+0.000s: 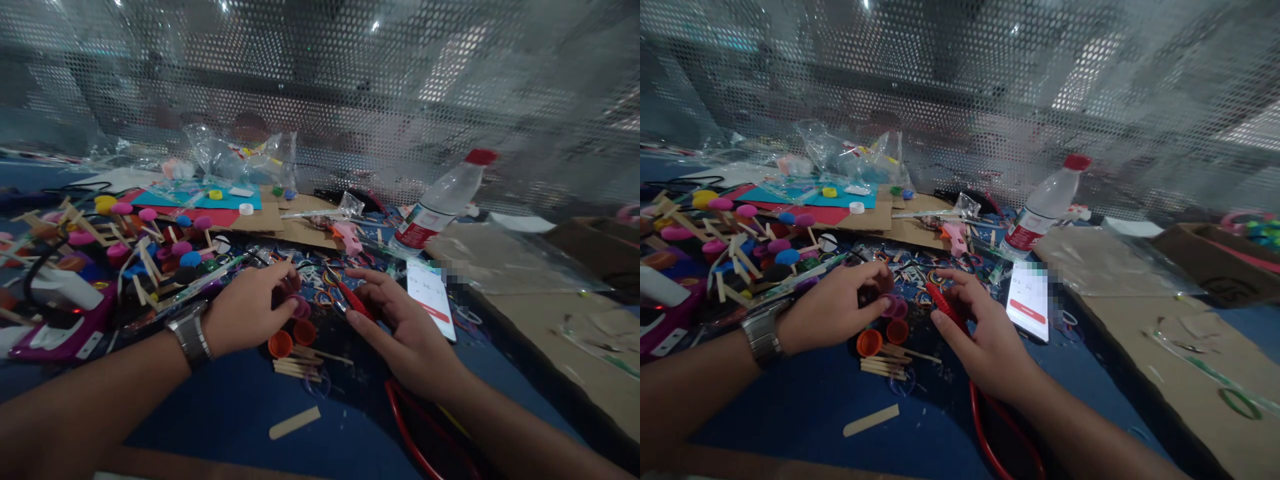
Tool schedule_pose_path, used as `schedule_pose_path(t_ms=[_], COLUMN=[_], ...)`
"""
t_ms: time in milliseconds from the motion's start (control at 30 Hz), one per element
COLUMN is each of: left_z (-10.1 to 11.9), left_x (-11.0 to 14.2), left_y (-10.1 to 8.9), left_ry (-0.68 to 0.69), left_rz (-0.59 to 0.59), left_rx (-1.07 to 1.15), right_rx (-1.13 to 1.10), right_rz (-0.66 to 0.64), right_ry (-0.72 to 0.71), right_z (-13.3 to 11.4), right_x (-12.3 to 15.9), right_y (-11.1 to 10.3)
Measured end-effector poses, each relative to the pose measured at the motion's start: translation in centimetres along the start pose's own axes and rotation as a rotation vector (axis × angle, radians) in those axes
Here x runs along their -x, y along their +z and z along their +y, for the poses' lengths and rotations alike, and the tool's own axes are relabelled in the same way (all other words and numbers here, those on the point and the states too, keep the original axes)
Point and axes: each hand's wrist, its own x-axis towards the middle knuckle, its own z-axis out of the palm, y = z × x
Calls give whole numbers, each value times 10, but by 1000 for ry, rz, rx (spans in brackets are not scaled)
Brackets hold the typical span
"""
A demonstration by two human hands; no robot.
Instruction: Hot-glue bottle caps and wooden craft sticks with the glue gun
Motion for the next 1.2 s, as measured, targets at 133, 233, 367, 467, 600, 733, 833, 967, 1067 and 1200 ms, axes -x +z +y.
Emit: schedule_pose_path(t_ms=[133,233,367,467,600,733,833,967,1067,1200], left_z=[-3,-6,-7,-6,-4,-4,-6,-6,-6,-8], left_x=[-1,-2,-2,0,2,0,-2,-2,-2,-3], left_y=[-2,-2,-2,-1,0,2,3,4,4,4], left_ry=[54,94,96,128,117,88,75,70,57,77], left_rz=[63,34,-30,-64,-102,-138,-150,-143,-93,-13], left_rx=[-231,-327,-333,-303,-273,-262,-264,-272,-247,-173], right_rx=[-20,-4,37,62,70,49,47,48,44,50], right_rz=[-9,1,11,7,3,1,-10,-8,2,2], right_ry=[1,-6,-14,-10,-5,-14,-5,-6,-13,-14], right_z=[-1,0,1,2,2,1,1,2,3,3], right_x=[0,0,0,0,1,0,-1,0,0,0], right_y=[0,0,0,-1,-1,0,0,0,0,0])
